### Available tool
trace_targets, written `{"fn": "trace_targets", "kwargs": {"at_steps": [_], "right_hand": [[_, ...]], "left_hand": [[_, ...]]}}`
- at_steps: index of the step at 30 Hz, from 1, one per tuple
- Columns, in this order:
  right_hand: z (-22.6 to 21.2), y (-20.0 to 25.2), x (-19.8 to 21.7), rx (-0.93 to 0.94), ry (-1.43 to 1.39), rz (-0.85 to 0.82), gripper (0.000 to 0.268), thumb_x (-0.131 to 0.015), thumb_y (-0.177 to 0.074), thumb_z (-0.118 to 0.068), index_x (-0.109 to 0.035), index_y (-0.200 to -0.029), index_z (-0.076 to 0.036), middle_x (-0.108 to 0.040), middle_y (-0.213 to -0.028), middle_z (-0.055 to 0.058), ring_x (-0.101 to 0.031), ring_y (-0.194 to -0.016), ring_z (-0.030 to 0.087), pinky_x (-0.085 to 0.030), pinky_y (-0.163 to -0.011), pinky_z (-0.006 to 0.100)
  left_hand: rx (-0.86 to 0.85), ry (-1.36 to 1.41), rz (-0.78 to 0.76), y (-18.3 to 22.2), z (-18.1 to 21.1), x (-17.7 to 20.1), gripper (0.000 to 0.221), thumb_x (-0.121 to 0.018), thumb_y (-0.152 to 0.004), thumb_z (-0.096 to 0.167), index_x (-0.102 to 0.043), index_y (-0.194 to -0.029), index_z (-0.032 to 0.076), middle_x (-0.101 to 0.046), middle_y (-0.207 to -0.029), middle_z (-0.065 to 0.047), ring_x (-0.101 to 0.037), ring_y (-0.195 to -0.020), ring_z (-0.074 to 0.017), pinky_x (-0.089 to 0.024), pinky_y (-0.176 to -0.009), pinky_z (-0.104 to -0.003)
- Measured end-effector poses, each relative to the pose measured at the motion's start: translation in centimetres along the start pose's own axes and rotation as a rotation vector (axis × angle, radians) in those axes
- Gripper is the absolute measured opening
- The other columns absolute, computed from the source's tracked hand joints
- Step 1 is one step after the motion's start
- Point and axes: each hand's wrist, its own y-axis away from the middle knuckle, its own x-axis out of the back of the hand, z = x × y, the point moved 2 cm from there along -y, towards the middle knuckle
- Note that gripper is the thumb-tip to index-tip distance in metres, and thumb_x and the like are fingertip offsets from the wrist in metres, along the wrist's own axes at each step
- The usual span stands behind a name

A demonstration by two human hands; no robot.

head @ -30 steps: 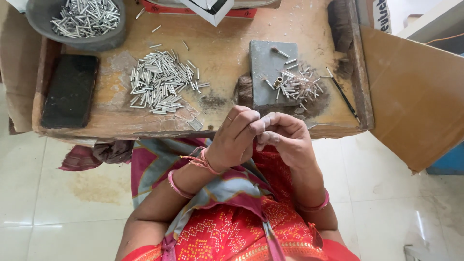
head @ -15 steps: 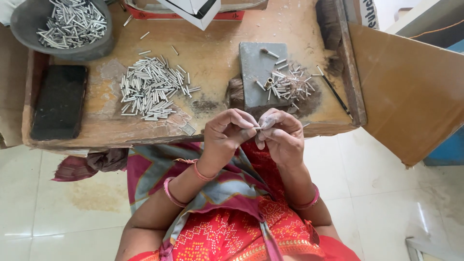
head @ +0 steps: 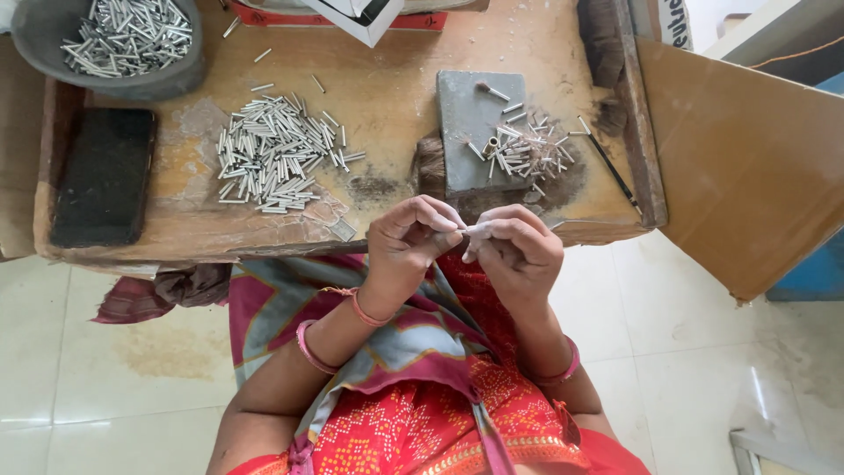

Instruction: Assembling small metal pins into components at a workbench.

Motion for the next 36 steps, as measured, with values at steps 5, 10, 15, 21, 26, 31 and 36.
{"fn": "trace_targets", "kwargs": {"at_steps": [5,10,15,21,26,31,36], "right_hand": [[-0.2,0.2,0.3,0.009,0.184,-0.049,0.014,-0.068,-0.091,0.018,-0.067,-0.102,0.010,-0.066,-0.106,0.014,-0.071,-0.084,0.015,-0.061,-0.072,0.026],[-4.0,-2.0,-1.9,0.073,0.374,-0.094,0.026,-0.072,-0.086,0.012,-0.065,-0.111,0.008,-0.063,-0.110,0.015,-0.070,-0.092,0.016,-0.060,-0.079,0.026],[-3.3,-0.7,-1.0,0.219,0.585,-0.092,0.027,-0.076,-0.084,0.011,-0.069,-0.109,0.003,-0.065,-0.102,0.012,-0.067,-0.090,0.018,-0.056,-0.074,0.027],[-3.4,-0.3,-0.8,0.215,0.612,-0.076,0.023,-0.077,-0.086,0.011,-0.072,-0.106,0.002,-0.067,-0.100,0.011,-0.067,-0.089,0.019,-0.055,-0.075,0.028],[-2.7,0.2,-0.2,0.214,0.594,-0.055,0.019,-0.078,-0.085,0.010,-0.070,-0.100,0.002,-0.068,-0.099,0.011,-0.067,-0.089,0.019,-0.054,-0.076,0.028],[-2.6,-0.1,0.0,0.182,0.589,-0.052,0.017,-0.078,-0.084,0.010,-0.070,-0.097,0.003,-0.069,-0.096,0.012,-0.068,-0.086,0.020,-0.053,-0.073,0.028],[-2.9,-0.7,0.3,0.258,0.562,-0.051,0.016,-0.077,-0.086,0.010,-0.068,-0.097,0.003,-0.070,-0.097,0.011,-0.069,-0.093,0.023,-0.058,-0.093,0.039]], "left_hand": [[-0.002,-0.001,-0.026,-0.1,0.2,0.3,0.019,-0.070,-0.091,-0.018,-0.064,-0.096,0.000,-0.067,-0.108,-0.009,-0.065,-0.097,-0.0125,-0.055,-0.088,-0.028],[0.039,0.035,-0.040,-0.2,0.5,0.5,0.018,-0.072,-0.091,-0.016,-0.065,-0.096,0.000,-0.066,-0.104,-0.006,-0.063,-0.096,-0.0113,-0.053,-0.088,-0.027],[0.063,0.044,-0.023,0.1,0.5,0.5,0.017,-0.073,-0.092,-0.014,-0.065,-0.097,0.001,-0.066,-0.101,-0.005,-0.062,-0.095,-0.0101,-0.052,-0.088,-0.025],[0.123,0.050,-0.059,0.5,0.5,0.2,0.009,-0.072,-0.096,-0.006,-0.065,-0.098,0.001,-0.066,-0.096,-0.002,-0.062,-0.090,-0.0079,-0.052,-0.083,-0.024],[0.177,-0.050,-0.046,0.7,0.2,0.1,0.008,-0.072,-0.100,-0.002,-0.065,-0.095,0.001,-0.064,-0.090,0.000,-0.057,-0.083,-0.0054,-0.048,-0.075,-0.021],[0.145,-0.103,-0.087,-0.1,1.4,-0.8,0.015,-0.071,-0.097,-0.006,-0.059,-0.094,0.002,-0.059,-0.092,0.002,-0.054,-0.086,-0.0040,-0.047,-0.078,-0.020],[0.090,-0.134,-0.099,-0.2,1.4,-1.3,0.016,-0.071,-0.095,-0.009,-0.058,-0.095,0.001,-0.058,-0.096,0.001,-0.056,-0.090,-0.0048,-0.048,-0.082,-0.021]]}}
